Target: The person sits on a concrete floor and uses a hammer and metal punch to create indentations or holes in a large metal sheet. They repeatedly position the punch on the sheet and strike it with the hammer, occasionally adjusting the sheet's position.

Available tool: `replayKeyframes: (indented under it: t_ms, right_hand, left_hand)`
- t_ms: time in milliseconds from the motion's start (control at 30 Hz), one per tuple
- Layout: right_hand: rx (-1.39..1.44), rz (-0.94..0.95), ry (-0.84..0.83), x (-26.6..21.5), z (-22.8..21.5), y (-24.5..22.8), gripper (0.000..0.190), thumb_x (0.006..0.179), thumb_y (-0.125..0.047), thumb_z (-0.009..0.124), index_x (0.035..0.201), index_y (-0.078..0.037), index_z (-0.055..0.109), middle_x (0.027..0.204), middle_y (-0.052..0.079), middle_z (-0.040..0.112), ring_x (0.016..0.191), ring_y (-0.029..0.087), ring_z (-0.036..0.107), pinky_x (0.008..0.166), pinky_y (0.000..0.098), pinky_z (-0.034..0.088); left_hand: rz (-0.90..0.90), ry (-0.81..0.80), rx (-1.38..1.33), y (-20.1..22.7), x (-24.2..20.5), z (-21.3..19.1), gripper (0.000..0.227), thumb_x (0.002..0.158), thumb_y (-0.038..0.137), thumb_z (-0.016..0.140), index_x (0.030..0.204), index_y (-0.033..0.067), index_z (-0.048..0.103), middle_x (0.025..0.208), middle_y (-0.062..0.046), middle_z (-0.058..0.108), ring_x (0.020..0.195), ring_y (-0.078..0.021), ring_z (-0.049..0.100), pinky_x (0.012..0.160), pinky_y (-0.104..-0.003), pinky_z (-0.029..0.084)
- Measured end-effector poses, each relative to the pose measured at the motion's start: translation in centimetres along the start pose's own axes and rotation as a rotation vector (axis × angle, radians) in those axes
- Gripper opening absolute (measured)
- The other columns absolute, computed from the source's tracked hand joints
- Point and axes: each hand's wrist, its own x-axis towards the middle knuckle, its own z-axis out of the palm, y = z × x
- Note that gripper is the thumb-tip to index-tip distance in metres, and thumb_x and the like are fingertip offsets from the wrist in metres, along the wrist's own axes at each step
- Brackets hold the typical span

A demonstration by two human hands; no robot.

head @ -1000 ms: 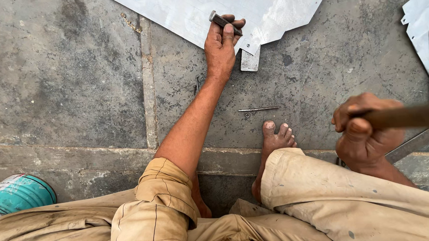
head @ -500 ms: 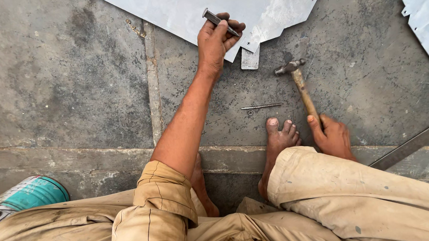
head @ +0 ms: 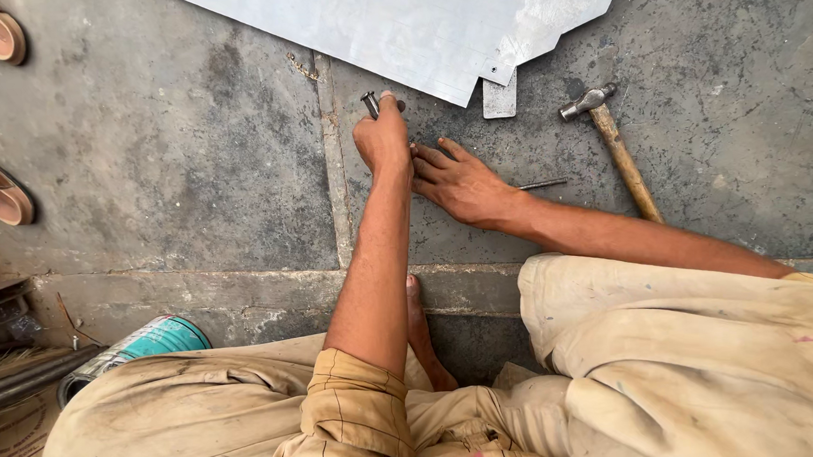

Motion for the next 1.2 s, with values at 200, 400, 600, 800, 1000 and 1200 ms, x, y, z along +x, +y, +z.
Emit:
replayKeyframes:
  t_ms: [200, 400, 600, 800, 1000, 1200]
  right_hand:
    - [0.055, 0.114, -0.188, -0.5, 2.1, -0.5, 0.026, 0.083, -0.008, 0.062, 0.107, -0.001, 0.07, 0.107, 0.012, 0.057, 0.104, 0.027, 0.054, 0.094, 0.0399, 0.049]
    - [0.268, 0.374, 0.014, -5.1, 0.3, -0.5, 0.024, 0.075, 0.003, 0.066, 0.099, -0.001, 0.072, 0.098, 0.012, 0.057, 0.099, 0.026, 0.057, 0.085, 0.0399, 0.052]
    - [1.174, 1.074, 0.486, -6.2, -0.8, 2.5, 0.016, 0.096, -0.006, 0.072, 0.111, -0.002, 0.073, 0.094, 0.004, 0.071, 0.08, 0.013, 0.066, 0.07, 0.0273, 0.056]
    - [1.601, 1.104, 0.731, -5.1, -0.2, 5.9, 0.013, 0.098, -0.005, 0.071, 0.11, 0.0, 0.07, 0.092, 0.007, 0.072, 0.08, 0.012, 0.07, 0.072, 0.0262, 0.06]
    - [1.651, 1.14, 0.692, -5.1, 0.2, 6.1, 0.01, 0.096, 0.002, 0.069, 0.106, 0.001, 0.07, 0.093, 0.011, 0.074, 0.082, 0.015, 0.072, 0.075, 0.0292, 0.061]
    - [1.722, 1.094, 0.729, -5.6, -0.1, 6.3, 0.01, 0.096, 0.003, 0.067, 0.105, 0.002, 0.07, 0.094, 0.011, 0.074, 0.084, 0.016, 0.072, 0.078, 0.0298, 0.062]
  left_hand:
    - [-0.055, -0.208, -0.257, -1.2, 0.3, 2.0, 0.036, 0.099, 0.034, 0.059, 0.088, 0.0, 0.067, 0.084, -0.019, 0.077, 0.058, -0.0184, 0.063, 0.049, -0.033, 0.048]
    - [-0.188, -0.504, -0.459, -2.3, 0.5, 6.2, 0.034, 0.098, 0.035, 0.067, 0.097, 0.0016, 0.06, 0.072, -0.004, 0.06, 0.053, -0.0115, 0.047, 0.047, -0.033, 0.049]
    - [-0.111, -0.462, -0.338, -0.2, -1.3, 5.1, 0.024, 0.096, 0.029, 0.067, 0.095, 0.0052, 0.065, 0.066, 0.003, 0.049, 0.052, -0.0082, 0.043, 0.045, -0.027, 0.044]
    - [-0.102, -0.519, -0.342, 0.4, -5.4, 1.4, 0.022, 0.098, 0.027, 0.066, 0.096, 0.0044, 0.065, 0.069, 0.002, 0.056, 0.051, -0.007, 0.042, 0.046, -0.026, 0.043]
    - [-0.151, -0.524, -0.303, -0.6, -8.0, 0.5, 0.016, 0.1, 0.026, 0.062, 0.099, 0.0101, 0.059, 0.087, -0.004, 0.075, 0.052, -0.0051, 0.043, 0.05, -0.025, 0.047]
    - [-0.126, -0.565, -0.323, -0.8, -8.0, 0.4, 0.017, 0.102, 0.026, 0.06, 0.099, 0.0094, 0.059, 0.089, -0.005, 0.076, 0.052, -0.0047, 0.044, 0.05, -0.025, 0.049]
